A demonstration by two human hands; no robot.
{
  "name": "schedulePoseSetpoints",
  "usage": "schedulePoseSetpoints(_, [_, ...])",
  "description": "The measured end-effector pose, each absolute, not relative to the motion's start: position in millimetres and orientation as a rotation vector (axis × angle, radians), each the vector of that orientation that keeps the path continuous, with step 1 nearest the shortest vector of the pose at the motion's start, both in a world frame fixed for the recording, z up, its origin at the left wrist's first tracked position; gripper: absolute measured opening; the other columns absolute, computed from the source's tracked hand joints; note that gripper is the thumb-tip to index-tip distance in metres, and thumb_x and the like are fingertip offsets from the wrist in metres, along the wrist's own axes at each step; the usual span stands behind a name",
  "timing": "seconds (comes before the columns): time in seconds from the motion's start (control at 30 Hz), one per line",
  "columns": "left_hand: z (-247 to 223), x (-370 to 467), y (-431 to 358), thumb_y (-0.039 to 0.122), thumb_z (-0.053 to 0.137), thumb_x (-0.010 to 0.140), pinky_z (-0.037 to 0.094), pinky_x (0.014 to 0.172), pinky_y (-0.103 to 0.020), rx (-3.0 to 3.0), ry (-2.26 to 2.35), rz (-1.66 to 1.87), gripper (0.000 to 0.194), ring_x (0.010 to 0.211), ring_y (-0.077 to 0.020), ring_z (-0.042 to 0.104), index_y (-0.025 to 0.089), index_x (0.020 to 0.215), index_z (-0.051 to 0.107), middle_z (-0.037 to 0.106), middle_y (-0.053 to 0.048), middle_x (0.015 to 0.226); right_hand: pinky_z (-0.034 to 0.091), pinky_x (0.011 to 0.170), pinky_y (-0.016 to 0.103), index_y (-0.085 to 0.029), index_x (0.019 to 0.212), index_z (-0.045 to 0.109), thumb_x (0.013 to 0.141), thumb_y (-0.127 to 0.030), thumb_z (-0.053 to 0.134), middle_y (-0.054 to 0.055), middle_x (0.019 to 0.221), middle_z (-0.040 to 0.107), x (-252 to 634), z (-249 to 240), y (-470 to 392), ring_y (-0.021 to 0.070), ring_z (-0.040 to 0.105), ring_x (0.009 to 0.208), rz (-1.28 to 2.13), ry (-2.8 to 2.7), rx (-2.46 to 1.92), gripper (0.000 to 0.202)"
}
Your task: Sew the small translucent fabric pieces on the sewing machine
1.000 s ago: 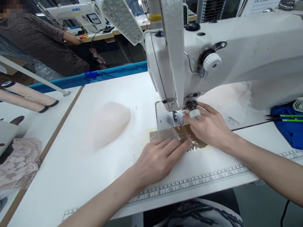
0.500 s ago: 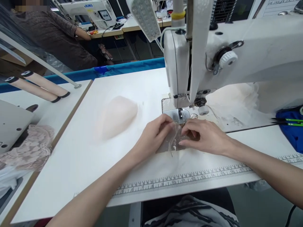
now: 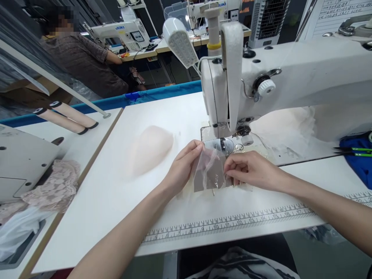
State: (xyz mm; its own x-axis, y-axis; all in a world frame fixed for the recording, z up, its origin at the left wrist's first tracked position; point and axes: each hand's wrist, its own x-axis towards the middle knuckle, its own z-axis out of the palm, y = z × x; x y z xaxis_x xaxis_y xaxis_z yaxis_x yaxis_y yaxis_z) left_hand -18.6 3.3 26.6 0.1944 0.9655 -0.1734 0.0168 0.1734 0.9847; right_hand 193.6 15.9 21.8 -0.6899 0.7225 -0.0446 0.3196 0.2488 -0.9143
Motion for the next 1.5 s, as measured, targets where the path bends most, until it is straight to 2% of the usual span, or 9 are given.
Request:
schedulePoseSetpoints(0.2, [26, -20, 7, 0.037, 0.050, 0.089, 0.041, 0.051, -0.023, 1.028, 1.111, 0.972, 0.019, 0.058, -0.0113, 0.049, 0.021, 0.080, 0.044, 0.065, 0.000, 0.080, 0.048, 0.047, 0.023, -0.020, 0.096, 0.057, 0.080, -0.029, 0.066, -0.001, 0.070, 0.064, 188, 18, 13, 0.0125, 0.061, 0.056, 1.088, -2.085, -1.131, 0.022])
schedulePoseSetpoints(0.3, [24, -21, 8, 0.036, 0.051, 0.088, 0.039, 0.050, -0.022, 1.002, 1.081, 0.997, 0.020, 0.054, -0.0098, 0.047, 0.020, 0.078, 0.045, 0.063, 0.000, 0.074, 0.048, 0.041, 0.022, -0.021, 0.117, 0.047, 0.081, -0.028, 0.065, -0.002, 0.073, 0.067, 188, 15, 14, 0.0101, 0.058, 0.044, 1.250, -2.014, -1.185, 0.041])
schedulePoseSetpoints(0.43, [24, -24, 9, 0.042, 0.050, 0.088, 0.041, 0.052, -0.022, 0.986, 1.094, 1.014, 0.024, 0.054, -0.0089, 0.050, 0.019, 0.081, 0.049, 0.062, 0.001, 0.074, 0.043, 0.032, 0.018, -0.021, 0.112, 0.050, 0.084, -0.028, 0.061, 0.002, 0.089, 0.070, 191, 17, 19, 0.0070, 0.056, 0.038, 1.588, -1.822, -1.185, 0.031])
schedulePoseSetpoints(0.57, [33, -28, 6, 0.040, 0.068, 0.076, 0.049, 0.076, -0.029, 1.194, 1.078, 0.765, 0.040, 0.092, -0.0190, 0.063, 0.022, 0.108, 0.053, 0.067, -0.005, 0.106, 0.039, 0.030, 0.016, -0.020, 0.107, 0.056, 0.086, -0.031, 0.058, 0.000, 0.069, 0.069, 192, 19, 22, 0.0087, 0.057, 0.037, 1.679, -1.750, -1.211, 0.024])
schedulePoseSetpoints(0.67, [40, -26, 1, 0.027, 0.070, 0.074, 0.046, 0.088, -0.032, 1.447, 1.129, 0.578, 0.037, 0.109, -0.0226, 0.057, 0.023, 0.110, 0.061, 0.064, -0.005, 0.117, 0.040, 0.030, 0.017, -0.022, 0.106, 0.057, 0.088, -0.028, 0.055, 0.002, 0.080, 0.072, 193, 15, 21, 0.0093, 0.058, 0.038, 1.658, -1.770, -1.199, 0.019])
schedulePoseSetpoints(0.9, [35, -17, -3, 0.015, 0.046, 0.081, 0.048, 0.071, -0.025, 1.534, 1.276, 0.678, 0.023, 0.079, -0.0141, 0.061, 0.018, 0.093, 0.065, 0.066, -0.002, 0.083, 0.055, 0.045, 0.022, -0.019, 0.092, 0.064, 0.081, -0.029, 0.065, 0.001, 0.067, 0.069, 192, 7, 26, 0.0125, 0.065, 0.049, 1.525, -1.759, -1.228, 0.015])
schedulePoseSetpoints(1.07, [31, -9, -6, 0.016, 0.039, 0.080, 0.030, 0.043, -0.019, 1.470, 1.342, 0.732, 0.023, 0.045, -0.0066, 0.039, 0.018, 0.086, 0.062, 0.053, 0.004, 0.062, 0.058, 0.055, 0.024, -0.017, 0.087, 0.064, 0.080, -0.030, 0.065, 0.002, 0.070, 0.069, 190, 10, 28, 0.0140, 0.068, 0.058, 1.598, -1.649, -1.148, 0.015])
schedulePoseSetpoints(1.37, [33, -3, -9, 0.036, 0.062, 0.081, 0.036, 0.046, -0.018, 1.462, 1.391, 0.872, 0.019, 0.046, -0.0078, 0.046, 0.019, 0.082, 0.052, 0.051, 0.006, 0.052, 0.040, 0.046, 0.024, -0.020, 0.100, 0.056, 0.063, -0.053, 0.077, 0.002, 0.089, 0.065, 185, 21, 8, 0.0085, 0.052, 0.052, 0.811, -2.205, -1.081, 0.054])
schedulePoseSetpoints(1.5, [29, -3, -10, 0.037, 0.060, 0.084, 0.032, 0.041, -0.017, 1.480, 1.392, 0.886, 0.022, 0.039, -0.0076, 0.042, 0.021, 0.081, 0.046, 0.049, 0.008, 0.044, 0.035, 0.047, 0.022, -0.019, 0.094, 0.055, 0.075, -0.033, 0.071, 0.000, 0.085, 0.062, 183, 16, 6, 0.0091, 0.050, 0.058, 0.615, -2.236, -1.131, 0.029])
